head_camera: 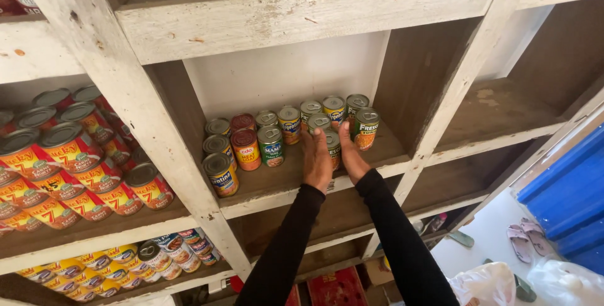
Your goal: Stocking canned goods from a floor basket onto a wooden grocery shelf.
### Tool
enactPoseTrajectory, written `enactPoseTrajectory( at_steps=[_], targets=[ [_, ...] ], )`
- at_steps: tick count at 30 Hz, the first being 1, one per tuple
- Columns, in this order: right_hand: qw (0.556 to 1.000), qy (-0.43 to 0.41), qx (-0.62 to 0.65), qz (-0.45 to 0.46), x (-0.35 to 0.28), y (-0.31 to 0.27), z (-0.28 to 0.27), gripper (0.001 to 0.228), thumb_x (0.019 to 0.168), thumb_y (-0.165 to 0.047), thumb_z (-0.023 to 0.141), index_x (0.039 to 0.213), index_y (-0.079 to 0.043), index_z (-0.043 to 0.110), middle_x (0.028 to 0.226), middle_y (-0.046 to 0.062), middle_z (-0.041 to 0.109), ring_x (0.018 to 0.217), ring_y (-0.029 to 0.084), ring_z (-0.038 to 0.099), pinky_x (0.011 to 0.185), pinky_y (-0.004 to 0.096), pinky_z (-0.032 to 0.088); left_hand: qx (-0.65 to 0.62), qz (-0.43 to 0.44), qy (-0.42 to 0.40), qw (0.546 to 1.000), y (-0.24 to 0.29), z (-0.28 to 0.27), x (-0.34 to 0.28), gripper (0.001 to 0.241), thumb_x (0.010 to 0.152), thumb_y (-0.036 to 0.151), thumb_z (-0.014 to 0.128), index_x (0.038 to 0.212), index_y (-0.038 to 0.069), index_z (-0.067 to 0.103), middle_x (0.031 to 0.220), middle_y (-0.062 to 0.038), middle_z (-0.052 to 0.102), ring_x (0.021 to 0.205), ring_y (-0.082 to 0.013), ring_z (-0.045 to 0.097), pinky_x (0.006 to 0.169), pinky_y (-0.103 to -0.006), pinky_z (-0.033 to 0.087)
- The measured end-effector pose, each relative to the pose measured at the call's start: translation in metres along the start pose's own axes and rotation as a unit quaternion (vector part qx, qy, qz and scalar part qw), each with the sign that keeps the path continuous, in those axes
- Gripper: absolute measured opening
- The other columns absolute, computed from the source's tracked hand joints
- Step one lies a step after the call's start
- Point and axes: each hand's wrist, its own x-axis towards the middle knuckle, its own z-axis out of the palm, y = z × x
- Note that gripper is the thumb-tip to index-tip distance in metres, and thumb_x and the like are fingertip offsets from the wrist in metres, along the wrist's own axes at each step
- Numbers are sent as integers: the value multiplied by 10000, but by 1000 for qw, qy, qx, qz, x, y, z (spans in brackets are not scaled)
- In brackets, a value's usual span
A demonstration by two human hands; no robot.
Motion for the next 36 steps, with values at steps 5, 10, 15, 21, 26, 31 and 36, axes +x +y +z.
enactPoseTrajectory(
  at_steps=[5,10,15,21,26,31,36],
  targets=[
    [999,1,-31,-9,4,-1,-3,871,998,-678,249,1567,-23,330,1641,134,338,1537,226,274,1230,357,211,-12,-18,-5,1000,-2,-1,2,909,1015,614,304,1593,-61,111,1690,-243,133,1575,-335,132,1244,-383,135],
    [996,-9,-78,-41,-16,-6,-5,835,1026,-639,244,1571,-12,327,1639,144,351,1535,241,285,1234,361,211,50,1,-22,999,12,-18,-18,909,1055,611,314,1586,-90,87,1700,-265,100,1599,-347,85,1273,-400,99],
    [972,135,-153,-121,-51,-4,-31,741,1072,-554,275,1521,11,447,1536,192,504,1426,285,458,1187,401,330,183,271,21,945,98,-42,-44,766,1058,463,497,1568,-80,322,1595,-309,400,1479,-436,390,1231,-493,300],
    [962,228,4,-152,-31,-5,-92,839,1027,-641,288,1528,18,422,1569,211,467,1447,324,458,1194,449,363,332,217,-144,907,149,-34,25,516,945,346,602,1361,42,627,1303,-216,677,1215,-396,611,1045,-498,474],
    [983,149,58,-85,1,-1,-111,1030,925,-796,229,1596,-16,265,1660,202,312,1546,332,279,1238,457,207,411,210,-234,855,124,-17,97,472,895,363,679,1265,70,698,1263,-172,706,1151,-337,685,1011,-414,535],
    [990,96,89,-43,28,3,-117,1131,866,-867,207,1617,-21,211,1690,204,232,1573,334,198,1257,462,140,503,127,-270,811,128,-14,122,487,870,381,699,1285,125,696,1272,-123,718,1173,-312,685,1021,-406,529],
    [991,95,92,-15,25,3,-109,1127,849,-872,188,1606,-40,261,1659,209,312,1533,348,288,1227,479,203,536,128,-295,780,111,-2,150,569,745,295,762,1297,191,674,1281,-104,687,1175,-316,661,1016,-416,522]
  ],
)
